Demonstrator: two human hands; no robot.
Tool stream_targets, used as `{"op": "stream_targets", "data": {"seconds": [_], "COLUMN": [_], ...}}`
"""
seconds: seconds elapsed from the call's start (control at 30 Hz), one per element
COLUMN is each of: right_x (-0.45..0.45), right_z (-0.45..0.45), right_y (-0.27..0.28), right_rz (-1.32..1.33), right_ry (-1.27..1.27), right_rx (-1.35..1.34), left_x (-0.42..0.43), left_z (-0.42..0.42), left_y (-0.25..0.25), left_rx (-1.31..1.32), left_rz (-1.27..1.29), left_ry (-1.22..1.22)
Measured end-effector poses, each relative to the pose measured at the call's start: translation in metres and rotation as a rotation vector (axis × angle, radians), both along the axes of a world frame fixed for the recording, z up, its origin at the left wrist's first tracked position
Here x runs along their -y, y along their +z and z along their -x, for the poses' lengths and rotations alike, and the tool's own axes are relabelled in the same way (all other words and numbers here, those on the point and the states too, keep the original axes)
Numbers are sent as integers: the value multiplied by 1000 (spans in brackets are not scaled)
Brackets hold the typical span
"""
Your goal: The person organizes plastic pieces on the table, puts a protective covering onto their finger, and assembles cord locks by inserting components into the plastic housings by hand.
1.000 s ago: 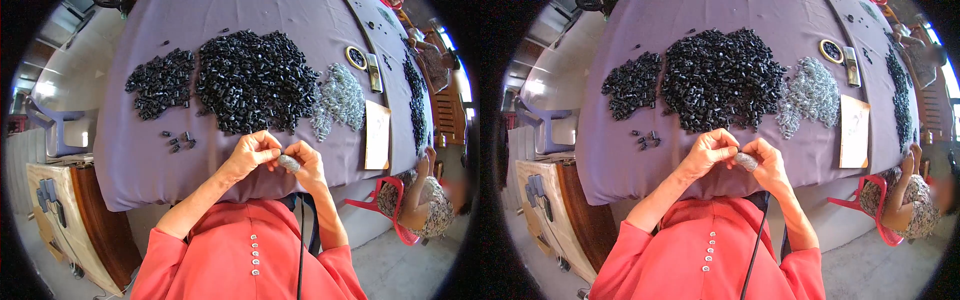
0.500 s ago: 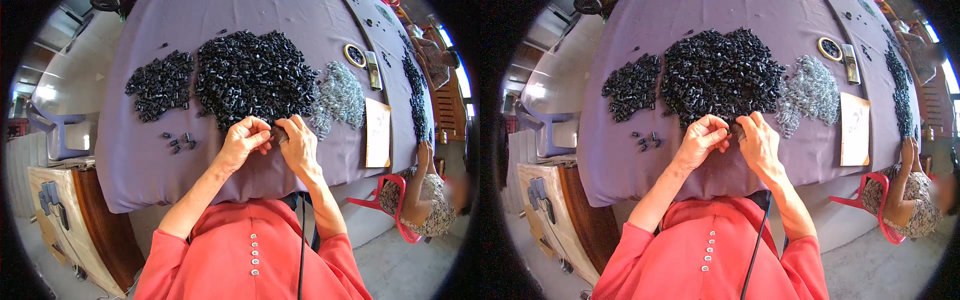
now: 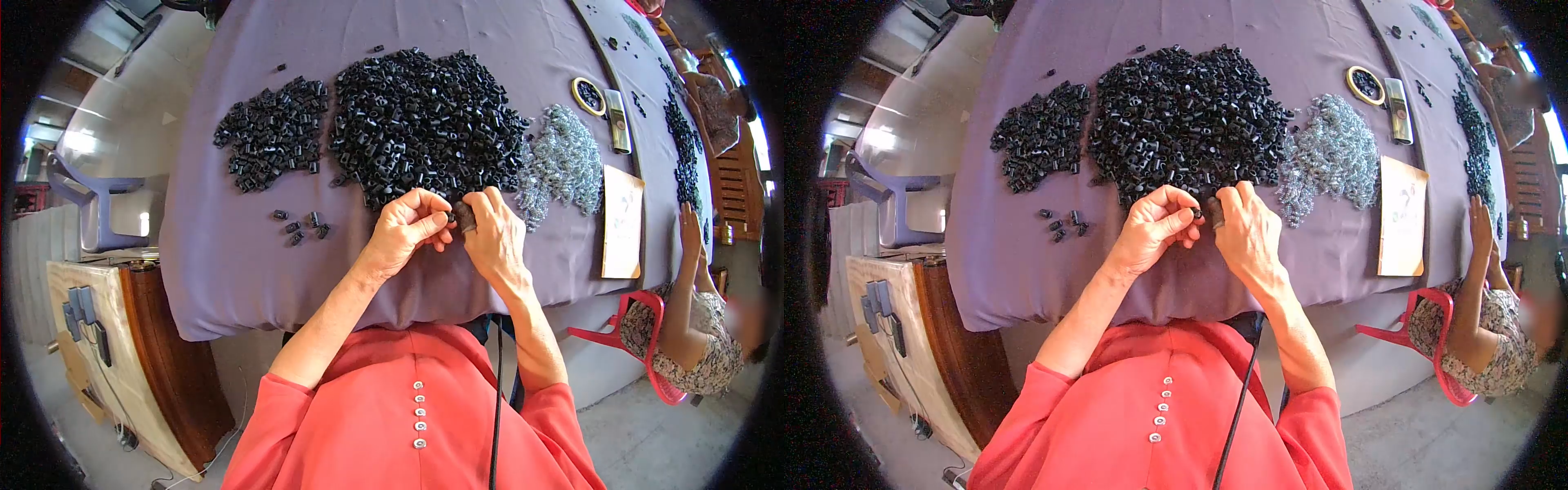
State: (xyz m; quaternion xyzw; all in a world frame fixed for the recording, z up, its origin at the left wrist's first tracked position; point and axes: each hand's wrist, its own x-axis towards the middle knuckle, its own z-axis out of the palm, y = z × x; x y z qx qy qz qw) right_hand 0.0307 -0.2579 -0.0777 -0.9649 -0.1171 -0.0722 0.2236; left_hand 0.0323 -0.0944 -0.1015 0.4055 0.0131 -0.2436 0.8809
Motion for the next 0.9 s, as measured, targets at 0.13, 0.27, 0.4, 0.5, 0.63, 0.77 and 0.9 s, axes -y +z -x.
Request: {"op": "stream_targets", "data": {"seconds": [0.13,0.27,0.4,0.5,0.63,0.77,0.9], "right_x": [3,9,3,5,5,2,-1], "right_z": [4,12,20,17,18,19,22], "right_y": [2,6,6,8,7,7,8], "right_rz": [-172,-547,-995,-1087,-1096,-1054,-1066], "right_ry": [18,29,1,-7,-23,-25,-25], "right_rx": [22,-130,-387,-463,-512,-468,-462], "left_x": [0,1,4,5,7,8,8], "left_z": [1,4,6,9,10,10,10], "left_y": [-1,-1,3,4,3,3,2], "left_rx": [19,38,61,85,122,124,131], "left_rz": [-30,-66,-126,-144,-199,-230,-194], "left_ry": [11,36,59,70,75,71,60]}}
